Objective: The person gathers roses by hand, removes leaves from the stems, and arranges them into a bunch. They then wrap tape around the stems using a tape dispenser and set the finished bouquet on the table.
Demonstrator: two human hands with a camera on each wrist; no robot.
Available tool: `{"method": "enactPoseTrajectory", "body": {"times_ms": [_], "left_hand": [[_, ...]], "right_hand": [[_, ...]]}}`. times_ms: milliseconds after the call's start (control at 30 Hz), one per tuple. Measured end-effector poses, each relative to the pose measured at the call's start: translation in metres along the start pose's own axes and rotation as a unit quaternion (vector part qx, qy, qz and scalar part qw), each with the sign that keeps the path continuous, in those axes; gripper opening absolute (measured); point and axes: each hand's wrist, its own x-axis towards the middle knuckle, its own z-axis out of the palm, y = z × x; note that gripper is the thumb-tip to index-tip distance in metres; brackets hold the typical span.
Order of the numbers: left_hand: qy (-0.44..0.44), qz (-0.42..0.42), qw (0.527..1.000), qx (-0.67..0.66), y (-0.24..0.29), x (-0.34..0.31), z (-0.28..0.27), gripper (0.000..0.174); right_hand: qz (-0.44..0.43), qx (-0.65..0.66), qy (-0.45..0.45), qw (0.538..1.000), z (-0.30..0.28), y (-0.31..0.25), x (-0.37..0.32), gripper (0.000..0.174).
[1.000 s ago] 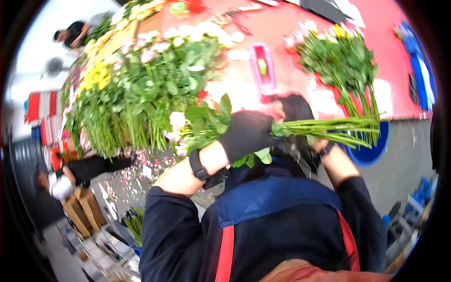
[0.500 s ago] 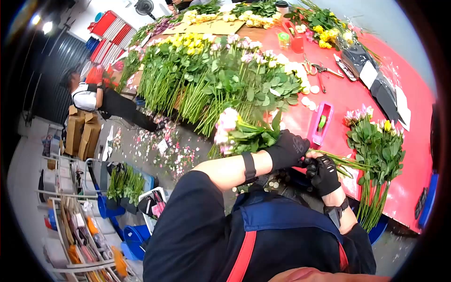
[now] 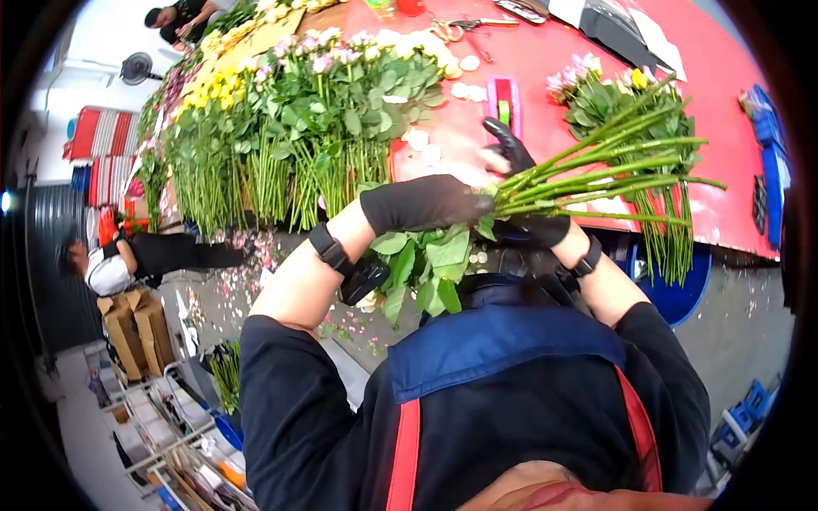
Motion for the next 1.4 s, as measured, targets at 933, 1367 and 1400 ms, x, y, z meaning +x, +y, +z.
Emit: {"method": "enactPoseTrajectory", "body": {"times_ms": [933, 1367, 1400], "left_hand": [[0.230, 0.146, 0.913, 0.304, 0.036, 0.044, -0.045, 0.050], [0.452, -0.223, 0.856, 0.118, 0.013, -0.180, -0.119, 0.036], [0.441, -0.327, 0.832, -0.075, 0.027, -0.179, -0.094, 0.035]], "right_hand": [[-0.001, -0.557, 0.260, 0.789, -0.177, -0.051, -0.138, 0.026], [0.259, -0.703, 0.126, 0.650, -0.523, 0.173, -0.317, 0.048], [0.254, -0.743, 0.039, 0.618, -0.536, 0.192, -0.322, 0.050]]}}
